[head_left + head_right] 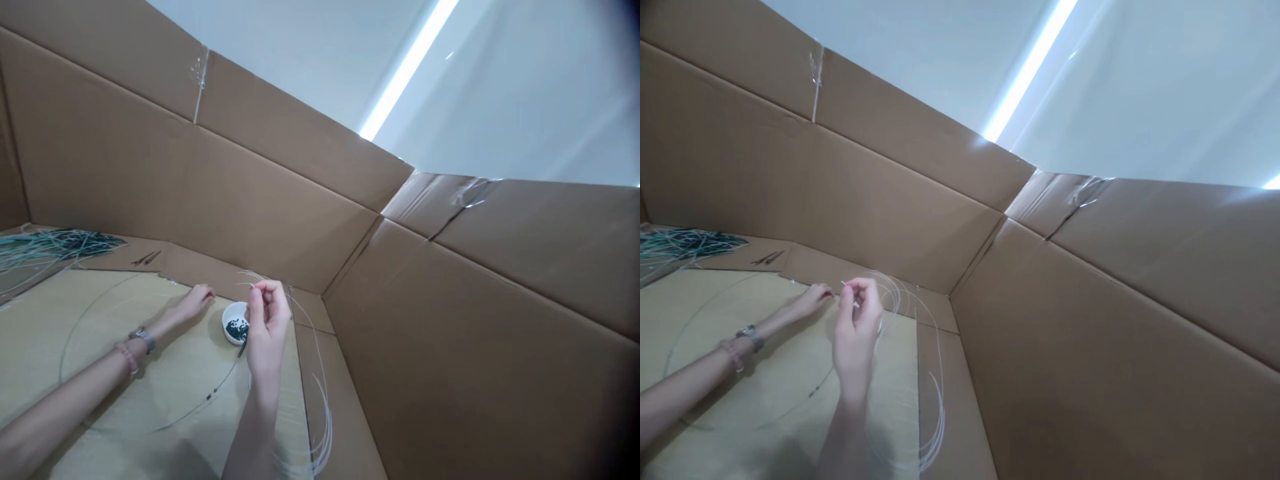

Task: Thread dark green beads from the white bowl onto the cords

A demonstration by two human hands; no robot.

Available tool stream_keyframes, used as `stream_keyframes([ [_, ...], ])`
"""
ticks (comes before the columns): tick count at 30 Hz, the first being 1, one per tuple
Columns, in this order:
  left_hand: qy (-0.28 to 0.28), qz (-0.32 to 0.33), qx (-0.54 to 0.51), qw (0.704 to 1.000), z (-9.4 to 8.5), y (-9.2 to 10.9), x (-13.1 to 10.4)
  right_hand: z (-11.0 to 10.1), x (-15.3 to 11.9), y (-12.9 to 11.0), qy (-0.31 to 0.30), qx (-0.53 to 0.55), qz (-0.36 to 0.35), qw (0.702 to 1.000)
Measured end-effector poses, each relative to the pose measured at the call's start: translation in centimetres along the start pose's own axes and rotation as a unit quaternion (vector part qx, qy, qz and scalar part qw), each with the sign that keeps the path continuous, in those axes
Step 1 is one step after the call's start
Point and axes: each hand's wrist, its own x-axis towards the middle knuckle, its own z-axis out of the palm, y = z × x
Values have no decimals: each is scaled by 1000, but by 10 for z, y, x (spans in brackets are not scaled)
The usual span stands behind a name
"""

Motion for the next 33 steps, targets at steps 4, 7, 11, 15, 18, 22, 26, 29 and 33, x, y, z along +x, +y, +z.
stream_keyframes([
  [4,51,24,-78,995,-35,48,-6,1,-6,-8,-9,-13,-12,1000],
  [7,90,57,-145,984,-69,99,-34,3,-10,-15,4,-38,-46,998],
  [11,145,104,-250,952,-98,155,-83,6,-18,-23,25,-59,-124,990],
  [15,161,156,-353,908,-102,170,-108,10,-26,-27,31,-78,-173,981],
  [18,160,149,-409,886,-99,165,-109,13,-29,-30,67,-105,-211,970],
  [22,129,134,-487,853,-97,164,-103,17,-27,-33,87,-98,-251,959],
  [26,83,135,-553,818,-97,171,-99,19,-25,-35,116,-98,-277,949],
  [29,58,151,-576,801,-96,174,-97,19,-25,-37,134,-110,-287,942],
  [33,45,171,-594,785,-93,176,-95,21,-27,-39,125,-85,-291,945],
])
